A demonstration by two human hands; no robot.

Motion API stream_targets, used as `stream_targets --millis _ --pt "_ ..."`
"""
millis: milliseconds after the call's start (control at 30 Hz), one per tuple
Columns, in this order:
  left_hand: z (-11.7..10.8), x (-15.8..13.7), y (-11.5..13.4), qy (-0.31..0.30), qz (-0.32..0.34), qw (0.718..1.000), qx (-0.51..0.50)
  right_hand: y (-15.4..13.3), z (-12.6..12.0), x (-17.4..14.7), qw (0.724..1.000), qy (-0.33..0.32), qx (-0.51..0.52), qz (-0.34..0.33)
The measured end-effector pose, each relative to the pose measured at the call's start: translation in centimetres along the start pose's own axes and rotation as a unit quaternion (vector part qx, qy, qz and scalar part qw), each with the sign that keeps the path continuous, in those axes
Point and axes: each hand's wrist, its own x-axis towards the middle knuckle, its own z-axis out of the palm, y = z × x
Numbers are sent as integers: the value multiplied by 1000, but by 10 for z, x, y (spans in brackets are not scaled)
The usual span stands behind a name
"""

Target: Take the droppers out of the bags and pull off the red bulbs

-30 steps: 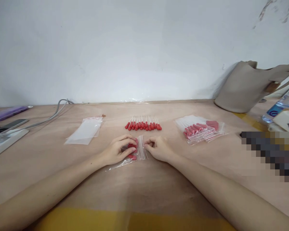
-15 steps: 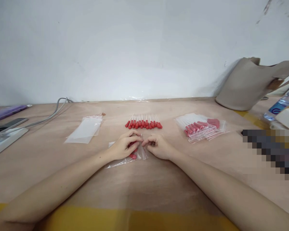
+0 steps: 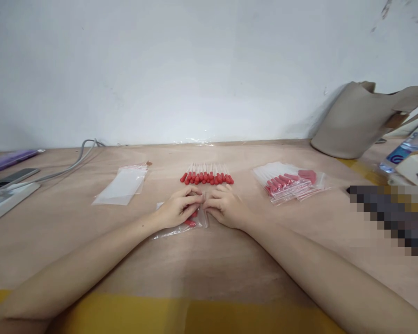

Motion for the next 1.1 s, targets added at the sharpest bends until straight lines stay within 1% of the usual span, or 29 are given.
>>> stream_targets --millis 100,167,300,400,500,567,700,800,933,1033,1100 --pt "-7 1 0 -56 10 998 38 -1 0 0 1000 17 -20 -11" --pt "-10 2 -1 -71 29 994 79 -3 0 0 999 27 -27 -16" --pt "-8 5 -4 -52 93 979 171 -4 -1 1 998 29 -34 -40" --pt "-5 5 -8 -26 120 975 185 -6 -2 3 995 29 -55 -73" --pt "-5 4 -10 -16 135 972 191 -9 -5 5 990 19 -96 -98" --pt "-6 4 -9 -28 145 965 215 -12 -7 6 986 15 -121 -115" --pt "-10 5 -8 -80 175 946 259 -13 -9 7 977 11 -149 -149" --pt "-10 6 -8 -96 187 942 260 -12 -9 8 970 -1 -170 -173" --pt "-10 6 -9 -84 190 954 215 -12 -10 10 961 -23 -195 -195" --pt "-18 6 -9 -79 191 956 207 -11 -10 11 964 -46 -185 -186" --pt "-29 7 -9 -79 205 949 228 -9 -11 11 968 -63 -166 -176"
